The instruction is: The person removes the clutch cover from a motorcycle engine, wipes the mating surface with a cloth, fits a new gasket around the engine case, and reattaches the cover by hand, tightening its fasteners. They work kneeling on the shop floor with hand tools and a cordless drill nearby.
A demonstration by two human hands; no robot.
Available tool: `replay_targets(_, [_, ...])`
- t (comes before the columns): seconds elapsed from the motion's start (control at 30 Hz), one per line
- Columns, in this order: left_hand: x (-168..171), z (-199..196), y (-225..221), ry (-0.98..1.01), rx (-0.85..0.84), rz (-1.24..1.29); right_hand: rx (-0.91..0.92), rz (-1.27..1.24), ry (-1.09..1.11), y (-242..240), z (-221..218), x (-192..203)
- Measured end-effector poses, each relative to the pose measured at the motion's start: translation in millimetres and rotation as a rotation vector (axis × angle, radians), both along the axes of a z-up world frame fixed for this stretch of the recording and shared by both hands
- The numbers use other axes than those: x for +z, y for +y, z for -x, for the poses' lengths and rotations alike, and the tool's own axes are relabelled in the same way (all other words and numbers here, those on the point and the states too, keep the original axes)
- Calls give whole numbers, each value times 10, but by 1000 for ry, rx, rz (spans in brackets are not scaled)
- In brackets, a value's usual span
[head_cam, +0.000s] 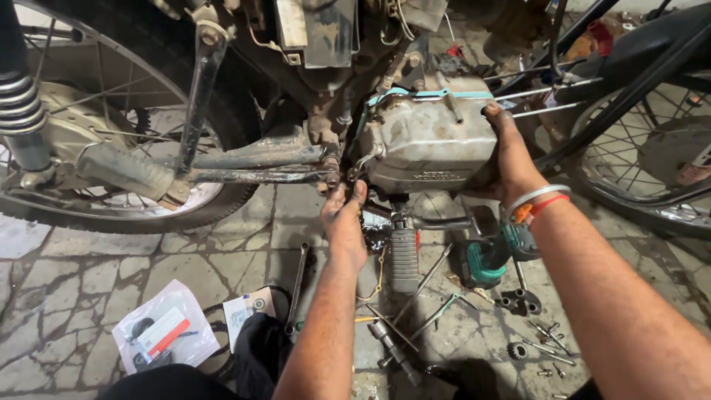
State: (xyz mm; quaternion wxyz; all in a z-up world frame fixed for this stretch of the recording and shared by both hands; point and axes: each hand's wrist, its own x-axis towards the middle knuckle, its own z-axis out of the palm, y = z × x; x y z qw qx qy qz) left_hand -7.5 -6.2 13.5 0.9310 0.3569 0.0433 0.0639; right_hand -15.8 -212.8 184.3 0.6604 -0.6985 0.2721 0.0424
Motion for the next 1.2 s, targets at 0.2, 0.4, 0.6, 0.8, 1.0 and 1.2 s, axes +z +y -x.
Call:
replay_targets(0.2, [-255,-122,-73,112,59,-20,-3,-48,-97,20,-13,-108])
replay_targets(0.4, [-351,-151,-201,34,72,-6,-23,-51,-94,-36,-50,-80])
replay_targets(0.6, [-114,-20,-216,15,87,-50,28,-10,-78,-84,8,-39])
replay_targets(0.8, [-191,-46,-247,21,94,-103,-350,6,-591,-1158,-479,-667])
replay_targets(1.0, [-80,3,-306,90,181,-102,-242,-1182,-1020,-1504,-447,-682])
replay_targets(1.2, [-263,-21,-323,155,173,-24,-99,-1092,-976,-903,-578,-663])
